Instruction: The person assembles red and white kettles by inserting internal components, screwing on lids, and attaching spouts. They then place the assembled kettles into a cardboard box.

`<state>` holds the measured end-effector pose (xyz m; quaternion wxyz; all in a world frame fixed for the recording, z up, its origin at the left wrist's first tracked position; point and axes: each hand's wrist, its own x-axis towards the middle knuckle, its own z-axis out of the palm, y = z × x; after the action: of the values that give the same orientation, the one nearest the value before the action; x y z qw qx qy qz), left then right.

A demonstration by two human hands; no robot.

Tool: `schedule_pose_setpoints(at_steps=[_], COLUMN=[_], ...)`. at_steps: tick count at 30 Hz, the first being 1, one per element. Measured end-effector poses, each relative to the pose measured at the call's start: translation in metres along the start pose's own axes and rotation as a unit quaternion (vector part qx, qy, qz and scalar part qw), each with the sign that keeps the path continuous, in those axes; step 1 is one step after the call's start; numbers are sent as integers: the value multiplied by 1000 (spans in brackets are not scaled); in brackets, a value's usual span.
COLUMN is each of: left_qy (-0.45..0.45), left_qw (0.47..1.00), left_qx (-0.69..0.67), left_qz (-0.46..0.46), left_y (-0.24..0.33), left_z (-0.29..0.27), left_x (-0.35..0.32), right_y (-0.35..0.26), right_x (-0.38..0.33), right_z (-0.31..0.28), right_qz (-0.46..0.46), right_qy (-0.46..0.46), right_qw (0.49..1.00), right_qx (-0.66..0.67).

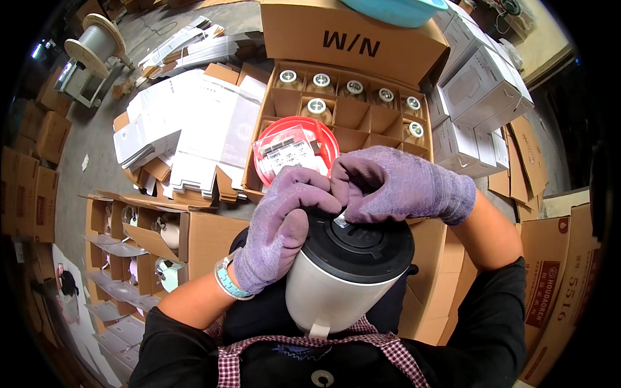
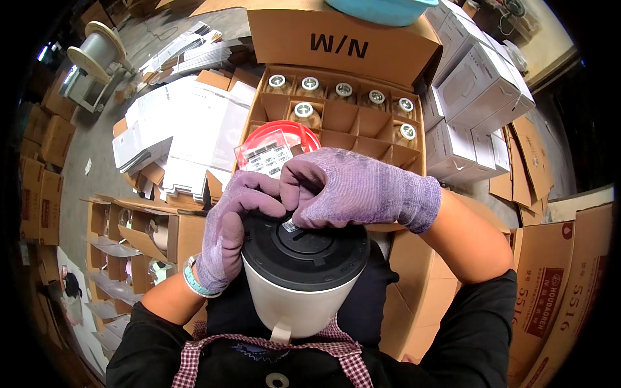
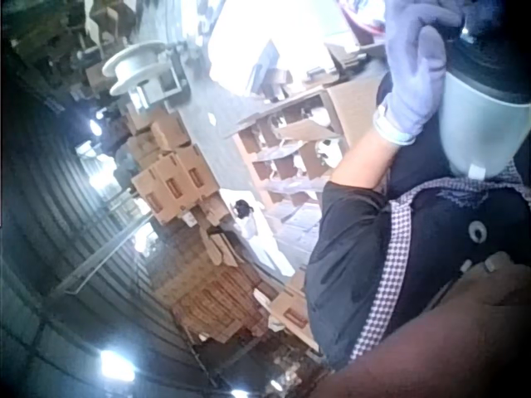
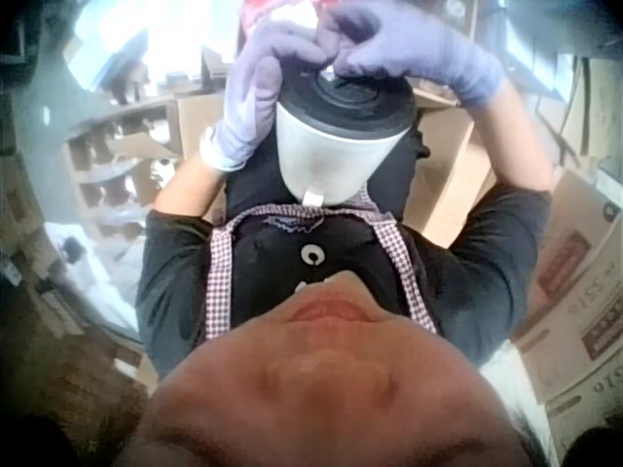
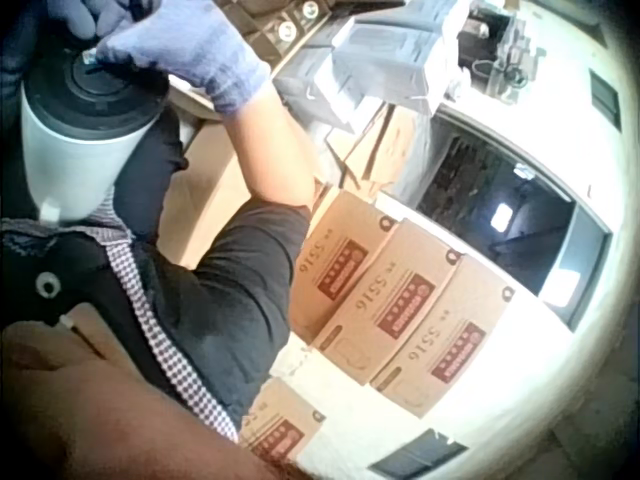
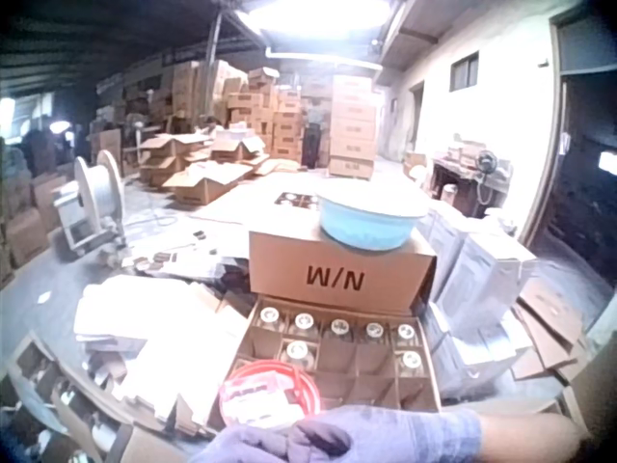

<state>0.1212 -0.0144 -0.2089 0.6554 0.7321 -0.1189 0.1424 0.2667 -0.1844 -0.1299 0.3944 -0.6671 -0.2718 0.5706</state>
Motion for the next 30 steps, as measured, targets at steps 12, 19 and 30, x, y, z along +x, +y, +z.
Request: schedule_pose_setpoints(at_steps=[12, 19, 30], left_qy=[-103, -114, 4], left_qw=[994, 990, 992], left_qx=[-26, -76, 23], left_qz=[-21, -25, -123], left_y=[7, 2, -38], left_z=[-4, 2, -41], left_x=[18, -8, -46], right_y=[22, 148, 523], right_x=[-15, -75, -350], right_z=[-6, 87, 293], right_qz=[-58, -239, 523], right_qy=[177, 532, 579], right_qw=[953, 812, 625], right_qx=[-238, -24, -9])
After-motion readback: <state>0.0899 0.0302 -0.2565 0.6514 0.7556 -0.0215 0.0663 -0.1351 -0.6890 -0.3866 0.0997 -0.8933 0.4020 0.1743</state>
